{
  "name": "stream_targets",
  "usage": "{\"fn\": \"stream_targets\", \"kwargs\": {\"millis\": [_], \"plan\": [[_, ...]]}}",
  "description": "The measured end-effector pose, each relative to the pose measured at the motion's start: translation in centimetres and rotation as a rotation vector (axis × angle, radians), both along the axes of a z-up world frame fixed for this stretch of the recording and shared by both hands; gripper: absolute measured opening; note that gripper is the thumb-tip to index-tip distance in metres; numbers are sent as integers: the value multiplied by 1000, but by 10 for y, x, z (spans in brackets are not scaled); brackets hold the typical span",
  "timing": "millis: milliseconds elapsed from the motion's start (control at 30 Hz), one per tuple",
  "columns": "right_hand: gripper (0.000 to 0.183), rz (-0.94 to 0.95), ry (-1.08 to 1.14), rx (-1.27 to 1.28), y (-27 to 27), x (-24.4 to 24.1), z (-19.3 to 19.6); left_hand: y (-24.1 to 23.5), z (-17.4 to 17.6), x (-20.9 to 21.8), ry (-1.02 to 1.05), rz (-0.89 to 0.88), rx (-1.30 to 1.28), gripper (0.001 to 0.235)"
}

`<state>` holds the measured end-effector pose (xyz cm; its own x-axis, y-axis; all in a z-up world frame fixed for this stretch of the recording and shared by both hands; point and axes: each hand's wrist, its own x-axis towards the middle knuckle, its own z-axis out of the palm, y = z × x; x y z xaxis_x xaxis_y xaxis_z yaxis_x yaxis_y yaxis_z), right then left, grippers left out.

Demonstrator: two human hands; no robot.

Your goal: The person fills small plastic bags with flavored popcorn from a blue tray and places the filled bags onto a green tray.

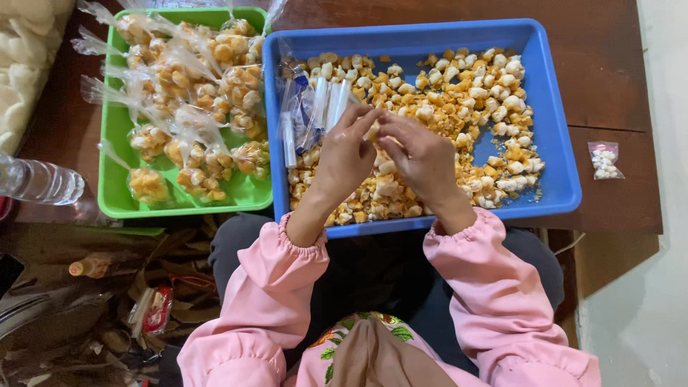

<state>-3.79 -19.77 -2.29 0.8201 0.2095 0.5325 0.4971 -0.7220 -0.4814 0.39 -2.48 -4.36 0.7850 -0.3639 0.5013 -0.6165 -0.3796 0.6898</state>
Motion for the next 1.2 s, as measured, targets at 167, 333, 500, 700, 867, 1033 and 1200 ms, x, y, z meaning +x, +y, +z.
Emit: {"fn": "stream_targets", "kwargs": {"millis": [167, 333, 500, 700, 867, 1033, 1200], "plan": [[11, -96, 82, -72, -20, 15, -15, 18, 3, 3, 44, 31, -20, 56], [31, -152, 278, -359, -32, 29, -82, 27, 5, 6, 37, 39, -13, 55], [17, -73, 275, -252, -17, 21, -37, 32, 2, 12, 33, 53, -75, 56], [36, -39, 421, -408, -3, 18, -85, 27, 11, 7, 27, -1, -72, 53], [29, -87, 344, 187, -8, 2, 15, 20, 24, -3, 144, -15, -50, 52], [30, 55, 341, 387, 9, -11, 55, 7, 32, -10, 149, -113, -131, 51], [50, 55, 382, 222, 13, -10, 61, 8, 32, -9, 271, -124, -216, 55]]}}
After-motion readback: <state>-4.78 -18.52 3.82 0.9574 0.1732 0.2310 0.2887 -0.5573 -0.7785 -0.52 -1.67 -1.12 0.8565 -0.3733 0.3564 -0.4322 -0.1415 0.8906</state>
